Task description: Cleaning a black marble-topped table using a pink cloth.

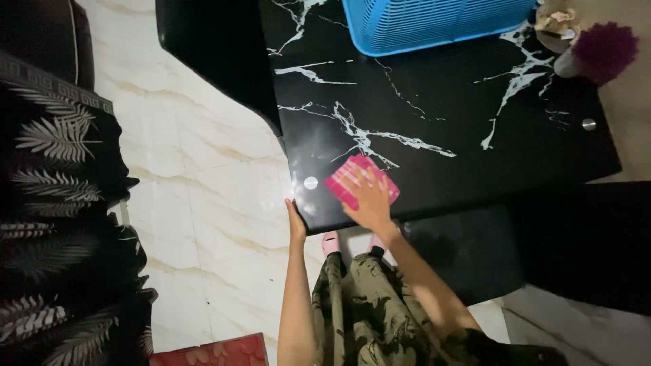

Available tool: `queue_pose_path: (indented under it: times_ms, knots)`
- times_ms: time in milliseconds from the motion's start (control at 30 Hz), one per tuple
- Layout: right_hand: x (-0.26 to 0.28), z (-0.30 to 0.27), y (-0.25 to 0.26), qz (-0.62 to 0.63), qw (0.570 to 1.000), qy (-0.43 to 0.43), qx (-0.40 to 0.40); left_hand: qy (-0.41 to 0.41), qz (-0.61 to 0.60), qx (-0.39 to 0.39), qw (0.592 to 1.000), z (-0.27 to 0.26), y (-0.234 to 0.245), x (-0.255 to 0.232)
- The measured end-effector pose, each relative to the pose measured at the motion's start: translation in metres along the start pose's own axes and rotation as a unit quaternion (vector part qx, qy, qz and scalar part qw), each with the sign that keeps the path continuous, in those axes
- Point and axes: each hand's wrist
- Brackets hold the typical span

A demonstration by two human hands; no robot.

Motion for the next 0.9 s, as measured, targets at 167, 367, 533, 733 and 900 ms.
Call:
queue_pose_path:
  times_ms: [167,367,533,733,900]
  knots:
    - [-0.061,-0.002,0.021,-0.015,0.998,-0.027,-0.058,-0.011,0.031,-0.014,0.999,0.008,0.009,0.006]
    - [-0.128,-0.006,0.056,-0.040,0.991,-0.080,-0.102,0.009,0.018,0.021,1.000,-0.003,0.009,-0.016]
    - [-0.185,-0.013,0.076,-0.079,0.981,-0.126,-0.127,0.019,0.051,-0.011,0.998,-0.003,0.013,-0.018]
    - [-0.253,-0.031,0.080,-0.109,0.962,-0.199,-0.154,0.020,-0.014,0.020,0.999,0.001,0.021,-0.016]
    - [-0.291,-0.037,0.086,-0.117,0.947,-0.245,-0.170,-0.098,0.279,-0.146,0.944,-0.023,0.017,-0.026]
Point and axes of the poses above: each hand's wrist, its own z-axis towards the middle knuckle, its own y-axis out of the back of the hand, x = y × z, and after that the axes turned 9 degrees about -x, right-handed
